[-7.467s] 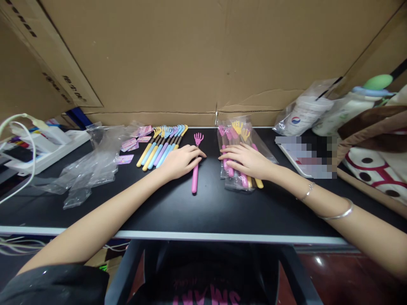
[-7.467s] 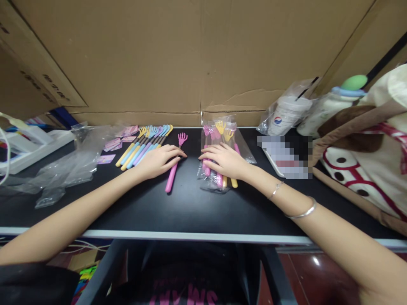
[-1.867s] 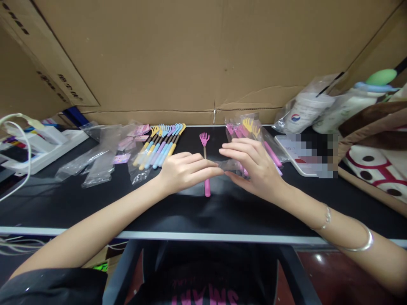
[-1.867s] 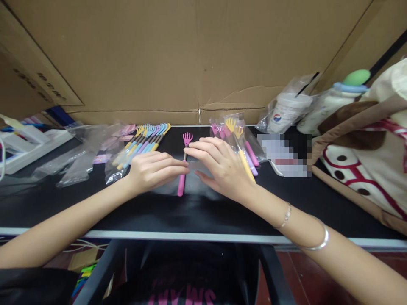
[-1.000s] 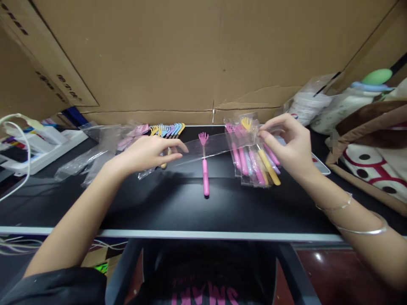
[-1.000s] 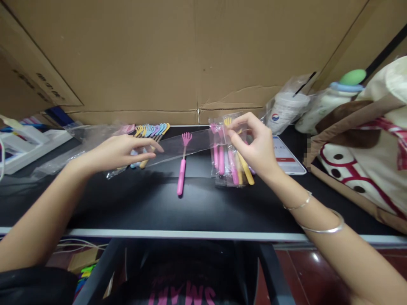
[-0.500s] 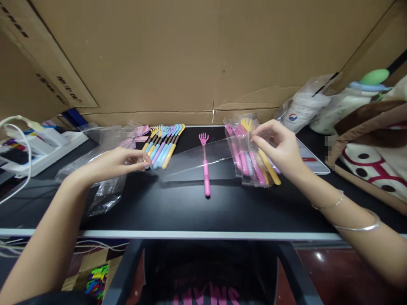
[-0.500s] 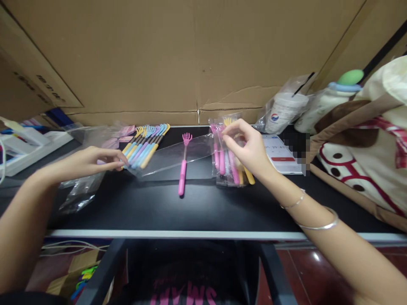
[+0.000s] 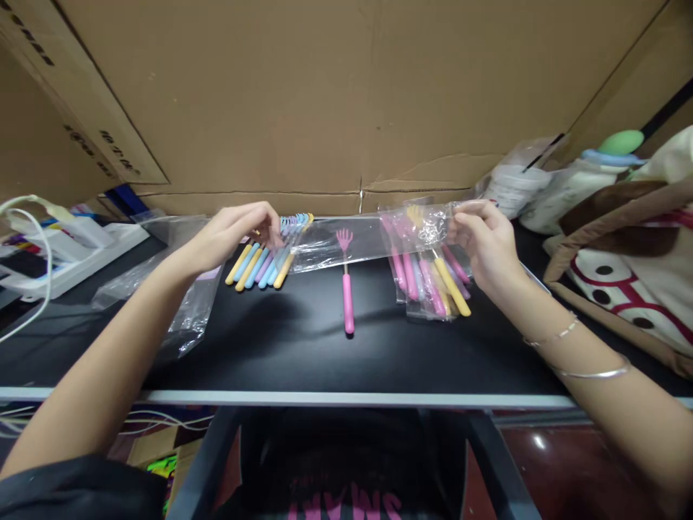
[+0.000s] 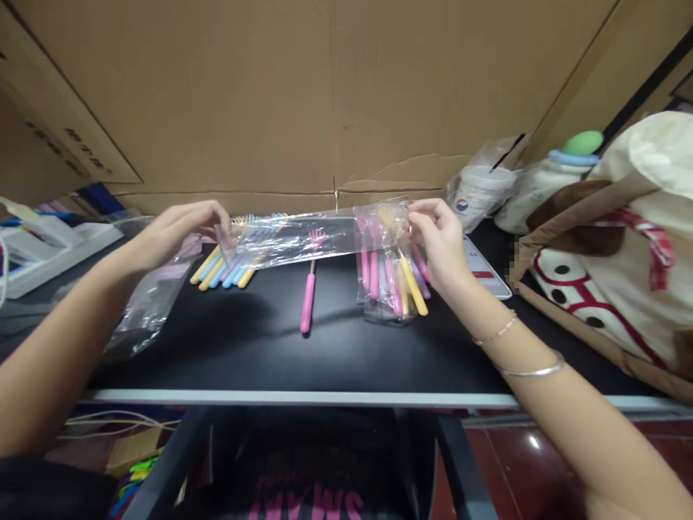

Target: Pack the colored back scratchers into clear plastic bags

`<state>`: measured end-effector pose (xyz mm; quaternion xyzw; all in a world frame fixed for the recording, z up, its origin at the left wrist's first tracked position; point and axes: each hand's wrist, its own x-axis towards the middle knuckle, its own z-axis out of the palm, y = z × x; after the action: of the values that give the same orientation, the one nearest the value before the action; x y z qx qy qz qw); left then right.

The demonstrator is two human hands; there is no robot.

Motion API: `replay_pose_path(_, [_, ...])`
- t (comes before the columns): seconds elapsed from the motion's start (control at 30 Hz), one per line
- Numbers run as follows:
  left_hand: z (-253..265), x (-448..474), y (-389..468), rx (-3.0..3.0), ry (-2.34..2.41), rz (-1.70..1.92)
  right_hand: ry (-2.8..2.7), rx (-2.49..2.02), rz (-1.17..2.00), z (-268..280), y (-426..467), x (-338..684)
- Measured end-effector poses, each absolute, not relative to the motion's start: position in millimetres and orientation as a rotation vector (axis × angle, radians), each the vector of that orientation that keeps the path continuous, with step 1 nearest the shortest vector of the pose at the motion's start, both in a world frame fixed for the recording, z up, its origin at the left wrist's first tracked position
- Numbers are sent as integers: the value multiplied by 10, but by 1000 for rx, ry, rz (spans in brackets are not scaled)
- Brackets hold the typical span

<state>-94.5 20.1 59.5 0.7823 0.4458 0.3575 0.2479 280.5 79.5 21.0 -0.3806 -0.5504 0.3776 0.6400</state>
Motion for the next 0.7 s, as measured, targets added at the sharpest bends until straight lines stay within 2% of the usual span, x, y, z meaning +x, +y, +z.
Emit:
replay_pose_path(0.13, [608, -835, 356, 2049, 1194, 1161, -1228, -923, 871, 137, 826, 2765])
replay_pose_path(0.43, [187, -592, 306, 2409, 1392, 661, -1440, -911, 840, 19, 815, 2707])
replay_pose_path(0.7, [44, -571, 327, 2577, 1454, 647, -1573, -893, 808, 81, 675, 2630])
